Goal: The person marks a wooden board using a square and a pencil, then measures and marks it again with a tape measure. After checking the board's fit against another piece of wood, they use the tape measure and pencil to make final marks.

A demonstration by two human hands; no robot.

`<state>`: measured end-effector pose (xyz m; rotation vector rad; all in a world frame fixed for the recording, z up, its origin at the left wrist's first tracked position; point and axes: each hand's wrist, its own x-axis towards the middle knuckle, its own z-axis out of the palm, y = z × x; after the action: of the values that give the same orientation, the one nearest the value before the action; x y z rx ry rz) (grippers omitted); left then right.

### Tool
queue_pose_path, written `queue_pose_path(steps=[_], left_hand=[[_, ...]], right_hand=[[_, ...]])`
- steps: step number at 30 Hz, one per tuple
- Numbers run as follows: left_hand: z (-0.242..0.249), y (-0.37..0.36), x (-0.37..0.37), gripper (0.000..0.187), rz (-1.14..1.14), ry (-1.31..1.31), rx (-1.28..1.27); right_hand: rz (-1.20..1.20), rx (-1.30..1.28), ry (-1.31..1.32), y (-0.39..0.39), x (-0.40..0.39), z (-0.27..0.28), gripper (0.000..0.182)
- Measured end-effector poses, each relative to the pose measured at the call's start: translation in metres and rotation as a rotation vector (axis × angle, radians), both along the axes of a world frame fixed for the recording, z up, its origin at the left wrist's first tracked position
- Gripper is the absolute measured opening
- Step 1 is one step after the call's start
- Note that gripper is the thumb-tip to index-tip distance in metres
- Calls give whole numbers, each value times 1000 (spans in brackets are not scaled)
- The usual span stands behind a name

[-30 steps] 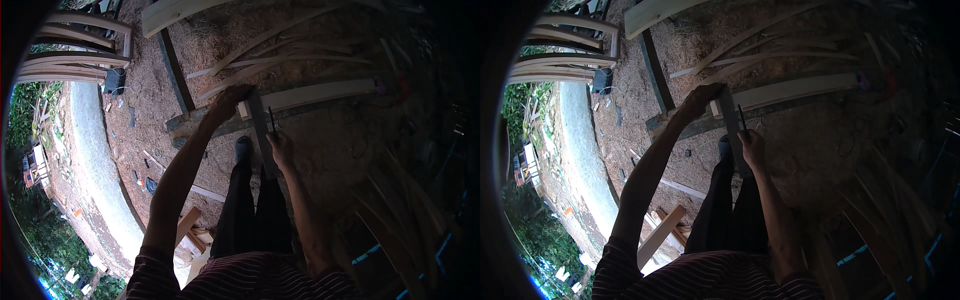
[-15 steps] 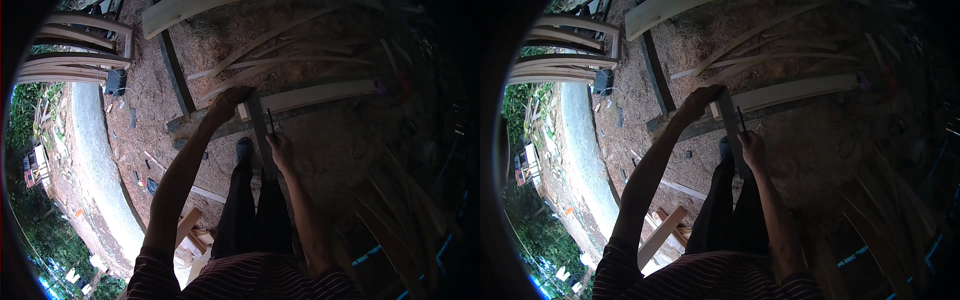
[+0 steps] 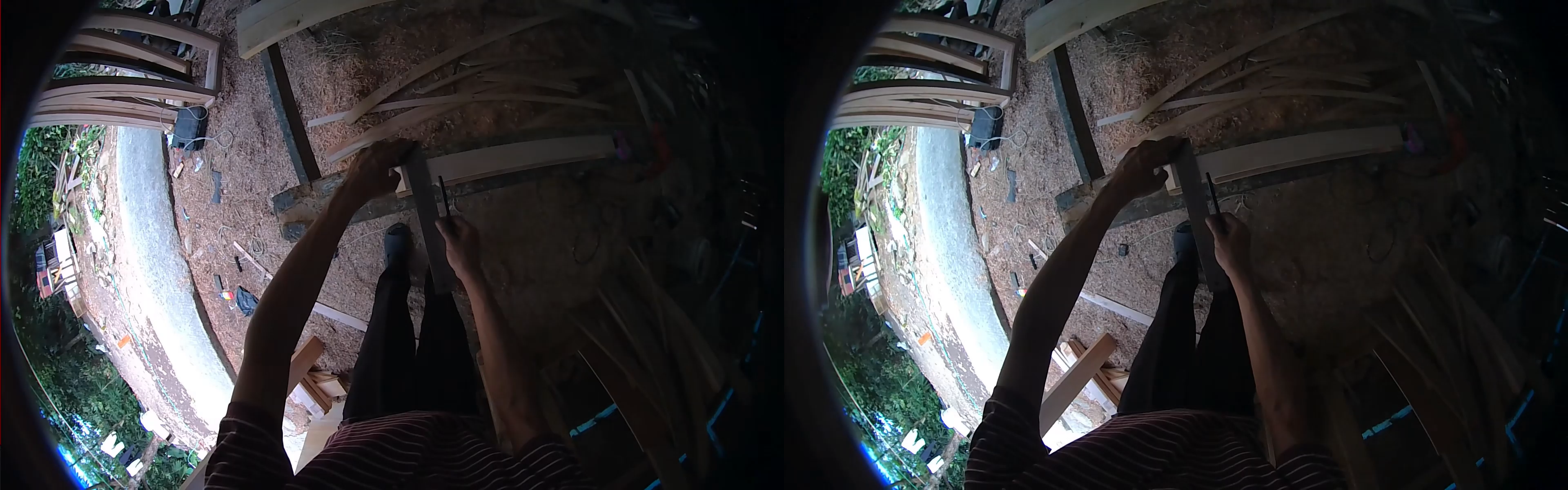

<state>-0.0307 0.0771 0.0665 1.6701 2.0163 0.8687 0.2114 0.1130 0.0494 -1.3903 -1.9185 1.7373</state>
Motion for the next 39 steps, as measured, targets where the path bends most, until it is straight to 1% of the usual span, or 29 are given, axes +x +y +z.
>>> queue_pose_path(steps=[1, 2, 4, 5, 7, 9, 12, 14, 16, 17, 19, 23, 25, 27, 29, 31, 34, 37, 38, 39], left_hand=[[4, 0, 2, 54, 11, -40, -83], [2, 0, 8, 54, 14, -39, -83], [-2, 3, 20, 57, 168, 184, -7], [-2, 4, 24, 57, 169, 183, -6], [-2, 6, 27, 57, 245, 180, -10], [-3, 6, 27, 59, 252, 173, -21], [-6, 6, 27, 60, 258, 165, -14], [-6, 6, 28, 60, 255, 160, 6], [-2, 6, 28, 58, 260, 59, -79], [-3, 5, 28, 58, 261, 59, -79], [-6, 5, 28, 58, 273, 188, -2], [-3, 5, 29, 58, 280, 171, 5], [1, 5, 31, 57, 301, 34, -77], [0, 6, 31, 57, 303, 35, -71], [-2, 5, 29, 57, 303, 38, -67], [-5, 6, 28, 60, 276, 127, 7], [-1, 5, 29, 60, 279, 137, 5], [2, 5, 31, 61, 289, 168, -8], [1, 5, 31, 61, 290, 167, -8], [1, 6, 31, 58, 299, 100, -33]], right_hand=[[2, 0, 1, 0, -1, 0, 30], [-13, -18, 11, -1, 0, 1, 29], [-26, -33, 19, -1, -1, 2, 29], [-27, 6, 19, -2, -2, 2, 28], [-27, 46, 20, -1, -2, 2, 27], [-9, -26, -31, 0, -1, 4, 28], [-23, 49, 49, -1, -2, 1, 29], [-20, 17, 14, -2, -2, 0, 29], [-17, -14, -21, -1, -2, 3, 29], [-13, 1, -17, -1, -2, 2, 29], [-8, 18, -14, -1, -2, 1, 29], [-18, 22, 11, 0, 0, -4, 28], [-26, 42, 29, 1, 0, -1, 28], [-24, 16, -16, 0, 0, 0, 28], [-33, 23, -5, -1, -1, -2, 28], [-41, 28, 4, -3, 0, -6, 29], [-42, 36, 14, -3, 0, -9, 29], [-23, -15, -1, -1, 1, -5, 30], [-24, -7, 8, 0, 1, -5, 31], [-27, 1, 18, 0, 1, -4, 31]])
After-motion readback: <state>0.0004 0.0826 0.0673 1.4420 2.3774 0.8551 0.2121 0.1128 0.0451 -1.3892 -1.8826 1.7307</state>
